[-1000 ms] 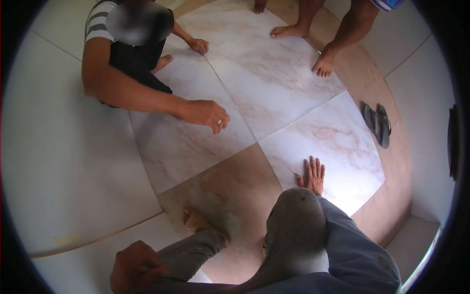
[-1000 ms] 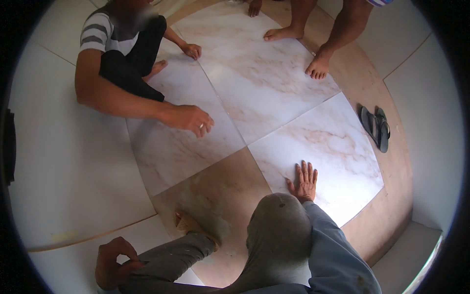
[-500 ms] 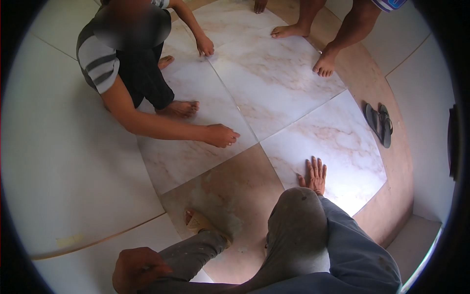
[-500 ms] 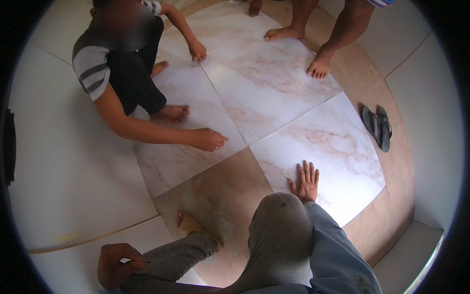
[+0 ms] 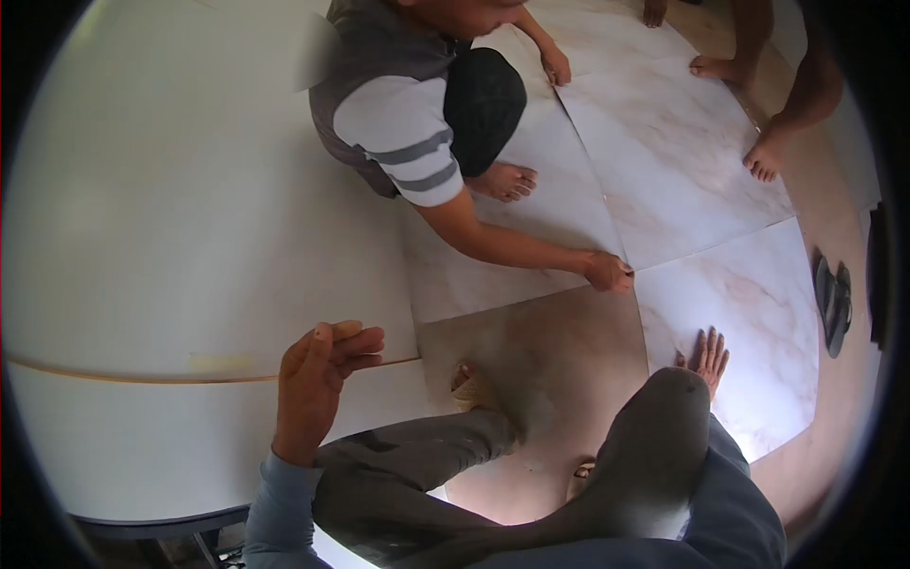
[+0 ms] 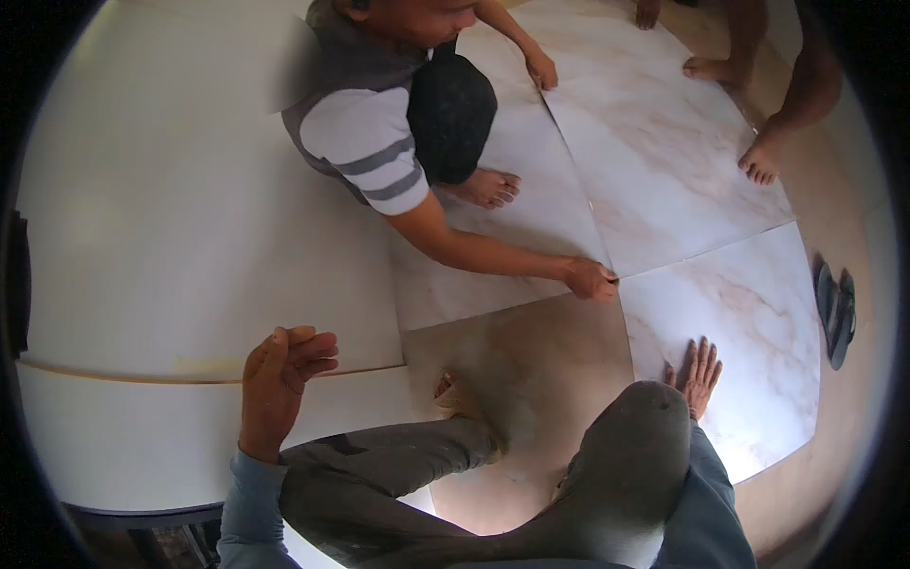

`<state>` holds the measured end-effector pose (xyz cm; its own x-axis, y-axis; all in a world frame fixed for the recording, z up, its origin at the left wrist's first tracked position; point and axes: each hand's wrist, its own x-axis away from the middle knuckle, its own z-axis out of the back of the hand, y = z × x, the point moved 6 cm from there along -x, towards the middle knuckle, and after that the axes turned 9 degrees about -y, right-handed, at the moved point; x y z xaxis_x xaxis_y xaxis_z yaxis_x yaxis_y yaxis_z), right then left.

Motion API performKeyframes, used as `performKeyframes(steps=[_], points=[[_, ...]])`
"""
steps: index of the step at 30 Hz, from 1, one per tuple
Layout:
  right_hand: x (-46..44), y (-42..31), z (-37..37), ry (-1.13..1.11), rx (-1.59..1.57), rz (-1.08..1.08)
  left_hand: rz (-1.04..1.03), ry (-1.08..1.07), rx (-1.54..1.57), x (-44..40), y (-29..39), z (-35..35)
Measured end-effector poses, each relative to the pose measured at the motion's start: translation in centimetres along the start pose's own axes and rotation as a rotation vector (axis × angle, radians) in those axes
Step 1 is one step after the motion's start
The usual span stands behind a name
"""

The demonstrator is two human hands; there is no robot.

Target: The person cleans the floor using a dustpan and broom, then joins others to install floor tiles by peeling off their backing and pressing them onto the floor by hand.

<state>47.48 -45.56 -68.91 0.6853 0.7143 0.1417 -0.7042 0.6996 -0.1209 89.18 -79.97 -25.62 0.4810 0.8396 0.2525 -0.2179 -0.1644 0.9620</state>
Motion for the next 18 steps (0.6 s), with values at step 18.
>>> performKeyframes(steps=[18], points=[[-0.2, -0.4, 1.2, -0.085, -0.012, -0.037, -0.067, 0.008, -0.308, -0.9, 1.7, 0.5]])
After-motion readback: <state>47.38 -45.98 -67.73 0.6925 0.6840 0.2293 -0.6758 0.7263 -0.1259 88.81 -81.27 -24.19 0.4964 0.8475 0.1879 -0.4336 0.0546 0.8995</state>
